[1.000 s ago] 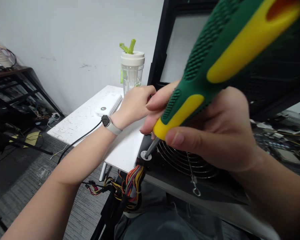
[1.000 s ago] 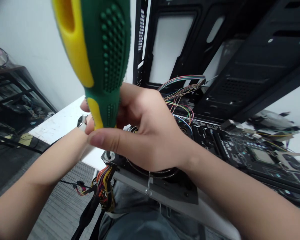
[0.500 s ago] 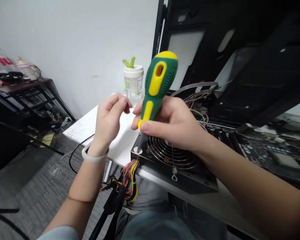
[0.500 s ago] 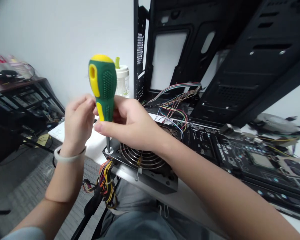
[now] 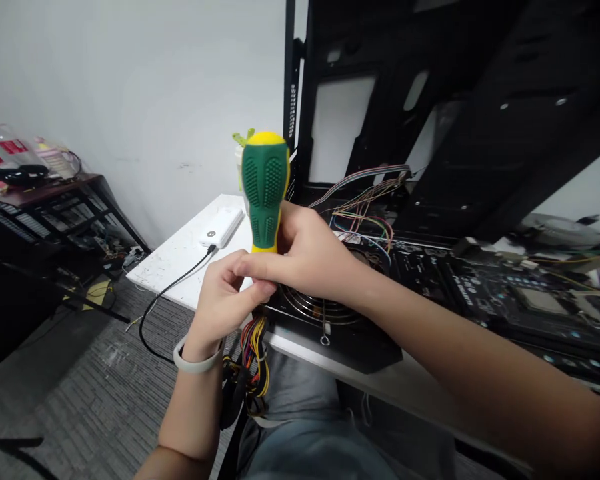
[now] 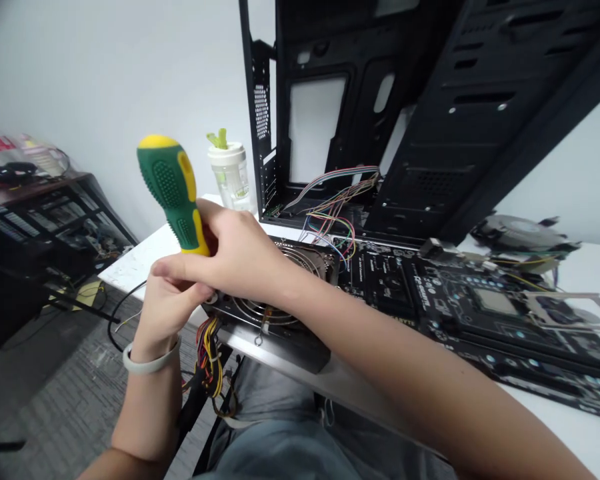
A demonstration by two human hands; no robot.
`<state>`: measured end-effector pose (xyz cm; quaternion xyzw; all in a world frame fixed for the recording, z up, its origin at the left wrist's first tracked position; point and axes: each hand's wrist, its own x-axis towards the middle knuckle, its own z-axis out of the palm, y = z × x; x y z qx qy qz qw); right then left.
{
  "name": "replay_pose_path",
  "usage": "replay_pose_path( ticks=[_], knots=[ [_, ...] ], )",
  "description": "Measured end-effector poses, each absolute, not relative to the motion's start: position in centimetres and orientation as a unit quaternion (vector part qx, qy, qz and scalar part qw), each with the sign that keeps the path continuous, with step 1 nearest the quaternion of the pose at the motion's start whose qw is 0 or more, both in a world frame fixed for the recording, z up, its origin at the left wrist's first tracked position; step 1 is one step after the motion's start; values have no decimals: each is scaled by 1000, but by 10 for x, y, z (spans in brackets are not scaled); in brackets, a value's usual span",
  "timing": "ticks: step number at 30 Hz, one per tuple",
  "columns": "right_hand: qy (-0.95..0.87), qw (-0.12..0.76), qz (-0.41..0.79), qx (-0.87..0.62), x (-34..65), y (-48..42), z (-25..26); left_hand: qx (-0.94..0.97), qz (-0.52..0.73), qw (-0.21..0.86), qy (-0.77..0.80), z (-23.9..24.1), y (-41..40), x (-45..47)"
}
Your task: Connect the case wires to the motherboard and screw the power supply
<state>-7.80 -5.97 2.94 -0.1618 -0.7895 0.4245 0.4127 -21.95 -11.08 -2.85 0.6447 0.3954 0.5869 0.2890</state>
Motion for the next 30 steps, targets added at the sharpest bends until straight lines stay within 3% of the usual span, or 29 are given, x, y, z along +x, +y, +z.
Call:
replay_pose_path(
  ticks=[11, 17, 24, 30],
  knots=[
    [-713, 335, 615, -38, -75, -52, 32, 625, 656, 273, 323, -59, -106, -213],
    [-733, 350, 577, -85, -77, -53, 31, 594, 682, 259, 338, -62, -109, -206],
    [-784, 427, 431, -128, -75, -59, 32, 610, 671, 196, 373, -57, -113, -211],
    [-749, 370, 549, -28, -72, -55, 34, 628, 658, 207, 360, -58, -117, -216]
  ],
)
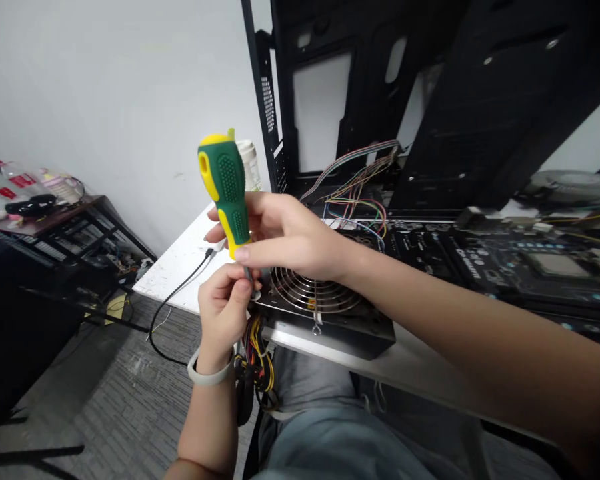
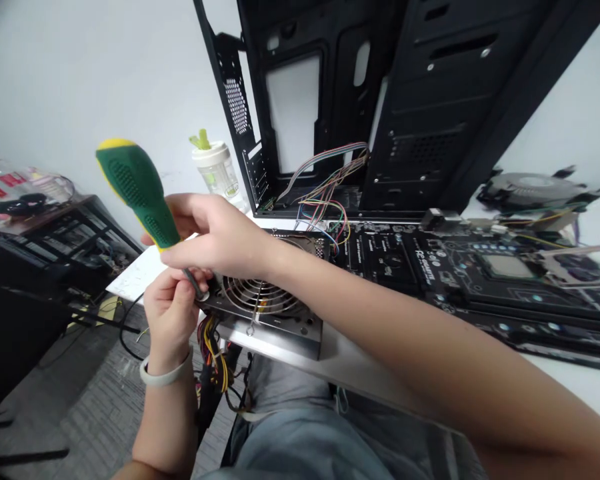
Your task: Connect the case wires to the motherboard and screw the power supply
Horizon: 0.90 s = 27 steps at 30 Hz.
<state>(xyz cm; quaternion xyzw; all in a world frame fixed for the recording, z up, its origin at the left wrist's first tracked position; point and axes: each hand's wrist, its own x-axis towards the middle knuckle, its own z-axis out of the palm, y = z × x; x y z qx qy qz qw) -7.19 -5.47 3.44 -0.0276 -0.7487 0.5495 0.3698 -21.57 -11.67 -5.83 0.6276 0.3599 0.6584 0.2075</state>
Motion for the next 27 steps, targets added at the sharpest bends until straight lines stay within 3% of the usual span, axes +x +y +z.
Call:
replay_pose_path(
  ticks=[4, 13, 16, 21, 27],
  knots=[
    [-738, 344, 581, -8, -72, -51, 34, 640, 647, 208, 360, -55, -117, -217],
    [-790, 415, 443, -86, -76, -57, 33, 642, 640, 190, 377, -45, -115, -217],
    [-784, 413, 460, -61, -74, -57, 34, 660, 618, 169, 393, -42, -117, -220],
    [-764, 337, 550, -12, -73, -48, 32, 693, 579, 182, 390, -37, -122, -227],
    [-793, 360, 491, -26, -74, -50, 33, 689, 602, 195, 354, -39, -120, -229]
  ],
)
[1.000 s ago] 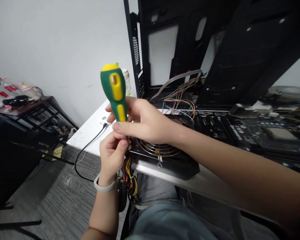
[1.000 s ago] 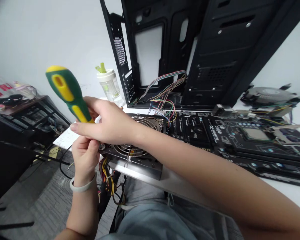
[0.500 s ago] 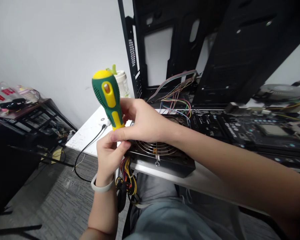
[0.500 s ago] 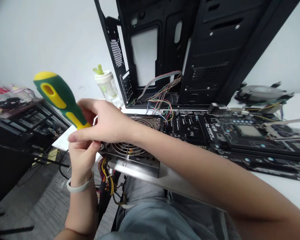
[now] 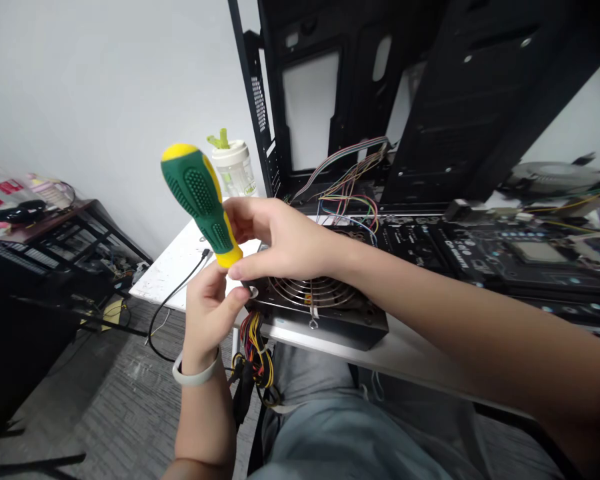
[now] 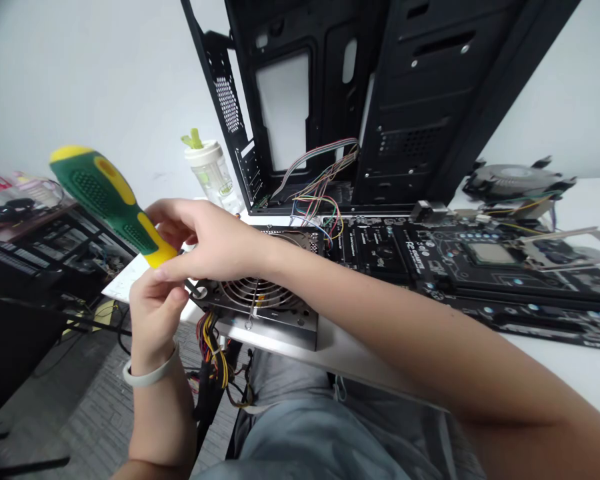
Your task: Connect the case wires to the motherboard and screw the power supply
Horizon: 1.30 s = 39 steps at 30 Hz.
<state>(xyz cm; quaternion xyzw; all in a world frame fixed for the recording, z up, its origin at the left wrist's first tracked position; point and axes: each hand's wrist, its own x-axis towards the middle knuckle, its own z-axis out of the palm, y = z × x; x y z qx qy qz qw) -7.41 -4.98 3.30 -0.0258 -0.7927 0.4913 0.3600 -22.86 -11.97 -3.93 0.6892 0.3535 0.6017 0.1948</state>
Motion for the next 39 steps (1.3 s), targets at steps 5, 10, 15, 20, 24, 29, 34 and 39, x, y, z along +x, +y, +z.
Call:
replay_pose_path(
  ticks=[5, 10, 15, 20, 24, 29, 34, 39],
  knots=[
    [-809, 366, 454, -71, -74, -55, 35, 673, 601, 174, 394, -38, -120, -226],
    [-769, 340, 541, -21, -74, -52, 34, 713, 560, 166, 387, -35, -124, -229],
    [-736, 305, 604, -27, -73, -53, 35, 701, 562, 197, 392, -36, -123, -226],
    [-763, 381, 514, -90, -73, -56, 36, 654, 621, 180, 392, -38, -120, -216],
    [-753, 402, 513, -93, -73, -55, 37, 642, 633, 161, 401, -43, -122, -214],
    [-707, 360, 608, -8, -73, -51, 36, 650, 628, 198, 379, -45, -125, -214],
    [-734, 365, 573, -18, -75, -50, 33, 652, 628, 188, 382, -46, -124, -212],
    [-760, 396, 509, -79, -77, -52, 35, 621, 655, 143, 405, -49, -122, -211]
  ],
)
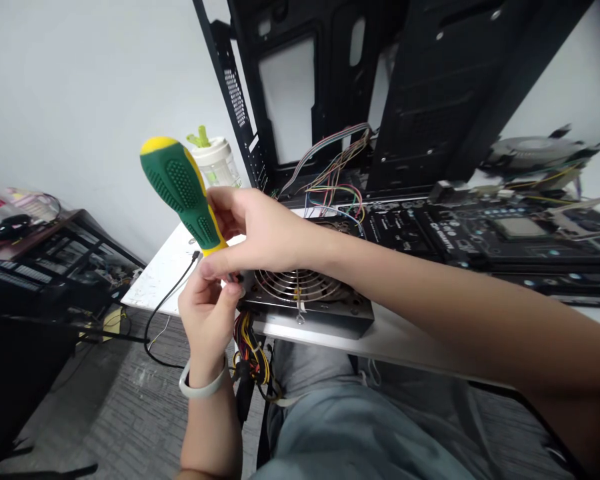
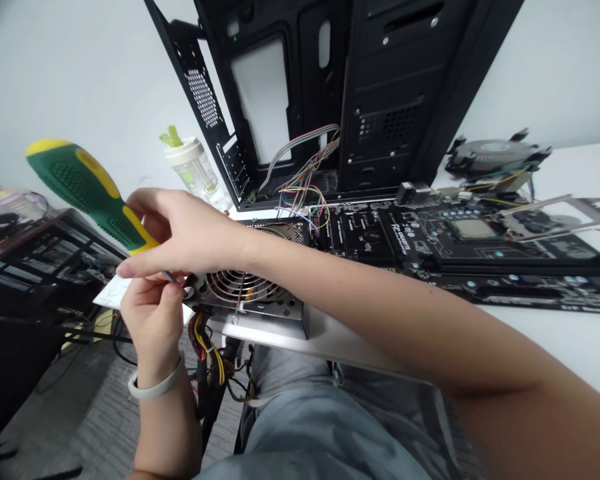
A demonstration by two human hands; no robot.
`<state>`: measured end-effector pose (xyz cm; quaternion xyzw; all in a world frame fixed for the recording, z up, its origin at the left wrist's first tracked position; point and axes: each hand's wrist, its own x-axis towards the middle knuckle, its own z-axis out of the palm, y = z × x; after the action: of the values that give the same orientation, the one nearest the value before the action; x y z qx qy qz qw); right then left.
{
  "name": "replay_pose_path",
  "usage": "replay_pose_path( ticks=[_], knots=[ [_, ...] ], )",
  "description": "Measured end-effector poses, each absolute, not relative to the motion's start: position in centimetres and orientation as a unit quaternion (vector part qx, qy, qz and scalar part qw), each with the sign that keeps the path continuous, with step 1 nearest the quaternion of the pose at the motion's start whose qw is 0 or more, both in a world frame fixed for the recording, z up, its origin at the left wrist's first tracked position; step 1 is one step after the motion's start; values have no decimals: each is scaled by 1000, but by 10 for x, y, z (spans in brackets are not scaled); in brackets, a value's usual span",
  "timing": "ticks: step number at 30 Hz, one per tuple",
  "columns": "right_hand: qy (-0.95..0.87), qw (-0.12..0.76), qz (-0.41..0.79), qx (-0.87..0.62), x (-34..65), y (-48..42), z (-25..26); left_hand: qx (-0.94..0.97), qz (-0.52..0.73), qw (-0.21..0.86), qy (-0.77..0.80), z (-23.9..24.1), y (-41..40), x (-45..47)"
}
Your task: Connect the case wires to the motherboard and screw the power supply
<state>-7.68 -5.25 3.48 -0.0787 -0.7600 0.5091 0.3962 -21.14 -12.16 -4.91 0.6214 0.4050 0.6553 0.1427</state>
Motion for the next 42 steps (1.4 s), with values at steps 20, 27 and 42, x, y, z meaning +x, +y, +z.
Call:
replay_pose_path(
  ticks=[20, 27, 42],
  knots=[
    [-718, 352, 599, -48, -74, -48, 34, 591, 685, 155, 397, -58, -123, -199],
    [-745, 373, 551, -53, -76, -48, 35, 613, 666, 109, 411, -54, -122, -201],
    [-672, 329, 663, 27, -74, -40, 33, 573, 681, 165, 425, -67, -125, -202]
  ],
)
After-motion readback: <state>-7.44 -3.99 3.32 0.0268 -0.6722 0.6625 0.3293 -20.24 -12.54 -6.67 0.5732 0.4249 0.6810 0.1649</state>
